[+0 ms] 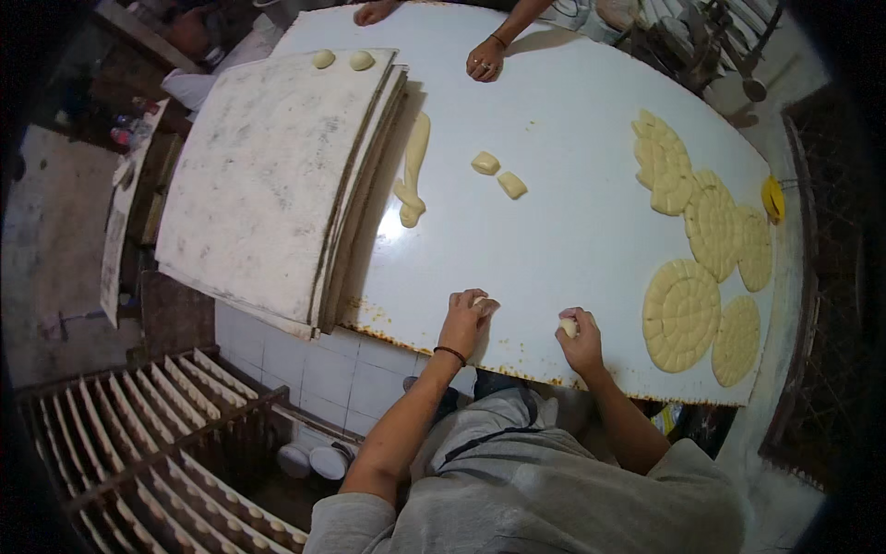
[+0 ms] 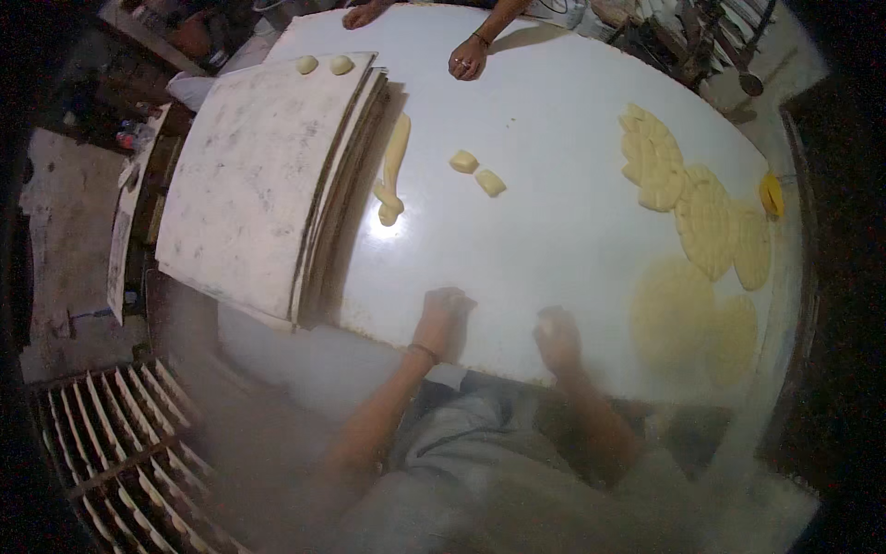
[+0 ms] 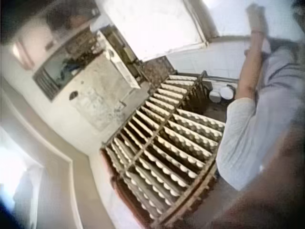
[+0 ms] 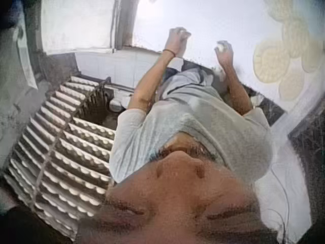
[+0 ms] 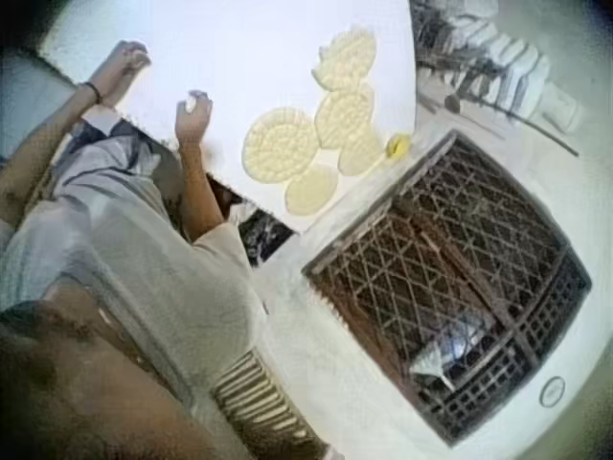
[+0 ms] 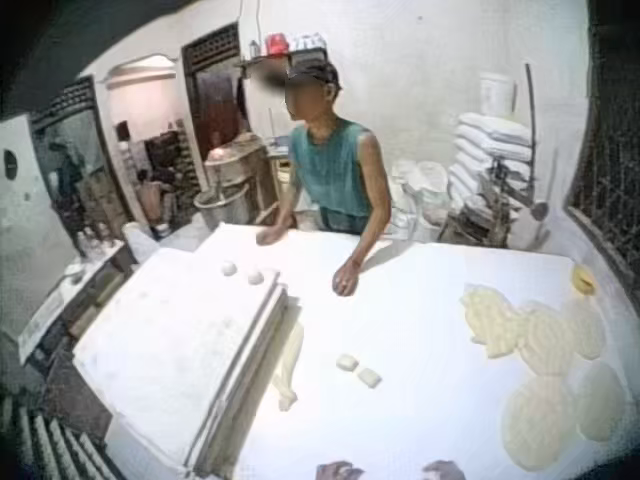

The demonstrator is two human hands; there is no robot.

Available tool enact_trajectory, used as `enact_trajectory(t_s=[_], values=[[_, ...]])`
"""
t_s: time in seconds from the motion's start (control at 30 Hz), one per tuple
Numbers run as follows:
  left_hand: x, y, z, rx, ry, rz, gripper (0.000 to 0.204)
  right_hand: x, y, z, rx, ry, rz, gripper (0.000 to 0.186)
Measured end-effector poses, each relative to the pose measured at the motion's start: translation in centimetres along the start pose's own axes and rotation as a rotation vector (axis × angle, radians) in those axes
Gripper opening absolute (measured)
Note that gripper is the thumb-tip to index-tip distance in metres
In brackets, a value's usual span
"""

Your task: The person places small dough portions on a large floured board, works at a bakery table to form decorative bread shapes alongside another worker, and stacks the loaded boards onto a storage rack.

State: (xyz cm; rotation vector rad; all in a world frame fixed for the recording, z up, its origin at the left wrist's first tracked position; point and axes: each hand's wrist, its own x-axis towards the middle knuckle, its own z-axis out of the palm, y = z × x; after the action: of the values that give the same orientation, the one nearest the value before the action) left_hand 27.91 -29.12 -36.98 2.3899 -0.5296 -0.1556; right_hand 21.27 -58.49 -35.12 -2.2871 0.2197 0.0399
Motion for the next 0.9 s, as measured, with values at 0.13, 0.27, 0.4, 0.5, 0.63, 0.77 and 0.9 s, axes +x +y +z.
enact_trajectory(t_s=[0.13, 0.27, 0.4, 0.5, 0.63, 0.77, 0.9], values=[[-0.9, 3.0, -2.9, -0.574, 0.203, -0.400, 0.029, 11.7, -8.8, 7.8, 0.122, -0.200, -0.279, 0.023], [-6.6, 2.1, -4.1, -0.964, 0.326, -0.742, 0.028, 19.0, -21.2, 15.2, 0.064, -0.031, -0.410, 0.038], [-11.1, 1.6, -5.2, -0.789, 0.356, -0.731, 0.028, 21.1, -22.5, 20.3, 0.062, 0.035, -0.389, 0.021], [-12.6, 1.5, -5.4, -0.807, 0.306, -0.755, 0.027, 17.7, -20.5, 18.1, 0.130, -0.017, -0.246, 0.016], [-12.3, 0.7, -4.0, -0.719, 0.219, -0.560, 0.034, 9.3, -13.6, 13.3, 0.081, -0.128, -0.217, 0.017], [-6.5, -0.1, -4.7, -0.215, 0.133, -0.034, 0.046, 1.1, -9.7, 10.2, 0.069, -0.246, -0.096, 0.026], [-1.9, -2.1, -5.3, -0.045, -0.064, 0.121, 0.044, 0.0, -15.5, 8.6, 0.299, -0.075, -0.073, 0.033]])
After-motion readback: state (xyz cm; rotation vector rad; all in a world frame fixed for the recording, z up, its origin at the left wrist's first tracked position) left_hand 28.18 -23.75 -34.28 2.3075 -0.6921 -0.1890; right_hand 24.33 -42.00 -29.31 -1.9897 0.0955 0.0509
